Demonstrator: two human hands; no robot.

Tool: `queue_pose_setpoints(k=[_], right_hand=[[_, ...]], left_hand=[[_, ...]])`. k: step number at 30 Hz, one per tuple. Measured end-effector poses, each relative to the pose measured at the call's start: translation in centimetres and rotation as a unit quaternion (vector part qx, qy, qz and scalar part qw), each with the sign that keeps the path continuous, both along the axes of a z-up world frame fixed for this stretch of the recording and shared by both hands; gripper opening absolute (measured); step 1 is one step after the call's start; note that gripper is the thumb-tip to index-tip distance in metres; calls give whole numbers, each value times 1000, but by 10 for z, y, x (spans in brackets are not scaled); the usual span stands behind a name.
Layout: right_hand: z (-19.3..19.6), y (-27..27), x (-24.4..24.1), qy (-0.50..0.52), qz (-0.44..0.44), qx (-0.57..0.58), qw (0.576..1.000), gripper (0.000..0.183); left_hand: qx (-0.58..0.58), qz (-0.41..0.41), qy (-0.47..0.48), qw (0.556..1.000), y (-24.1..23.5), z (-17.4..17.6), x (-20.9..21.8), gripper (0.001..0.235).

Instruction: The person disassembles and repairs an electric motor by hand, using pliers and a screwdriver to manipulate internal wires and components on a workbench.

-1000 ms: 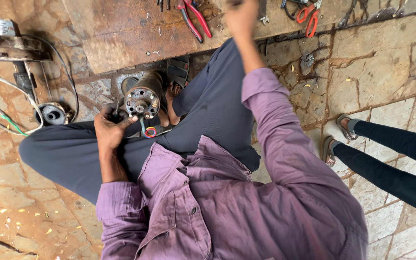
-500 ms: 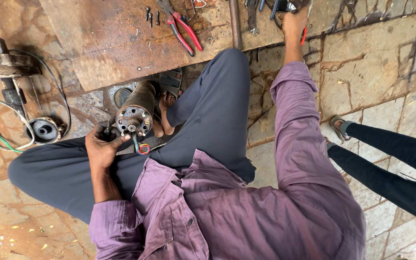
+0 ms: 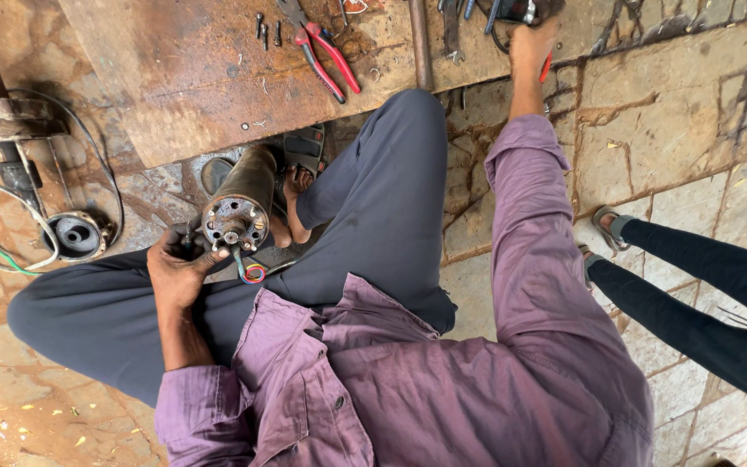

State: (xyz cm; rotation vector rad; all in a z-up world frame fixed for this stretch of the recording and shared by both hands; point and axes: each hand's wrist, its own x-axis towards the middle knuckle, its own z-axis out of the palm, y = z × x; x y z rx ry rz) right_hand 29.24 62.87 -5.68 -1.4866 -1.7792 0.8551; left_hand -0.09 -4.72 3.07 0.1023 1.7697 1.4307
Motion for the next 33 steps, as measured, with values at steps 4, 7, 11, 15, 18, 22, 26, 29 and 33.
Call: queue_pose_setpoints(k=[4,7,11,15,18,22,26,29,33], right_hand=[[-3,2,0,-36,0,36,999,77],[-8,4,5,26,65,28,997,85],[-16,8,9,-52,9,9,999,85],[-22,15,7,-41,-59,76,995,69],[-25,13,4,63,-37,86,994,41],[-23,-15,-4,287,-49,-23,956,59],[24,-122,-47,374,44,-80,923,55],[48,-220,-97,376,90,-109,916,50],[57,-300,-143,326,255,-133,901,51]], left_hand=[[-12,-8,11,1000,0,0,0,41],[4,-10,14,1000,0,-1,0,41],[3,-8,11,1000,2,2,0,42],[-32,-20,25,999,8,12,-3,49],[-82,-53,68,993,15,21,-4,55],[-85,-90,118,985,14,33,-11,62],[24,2,52,998,6,41,-16,72],[72,121,65,988,6,36,-17,47],[187,246,-38,950,11,29,-22,38]])
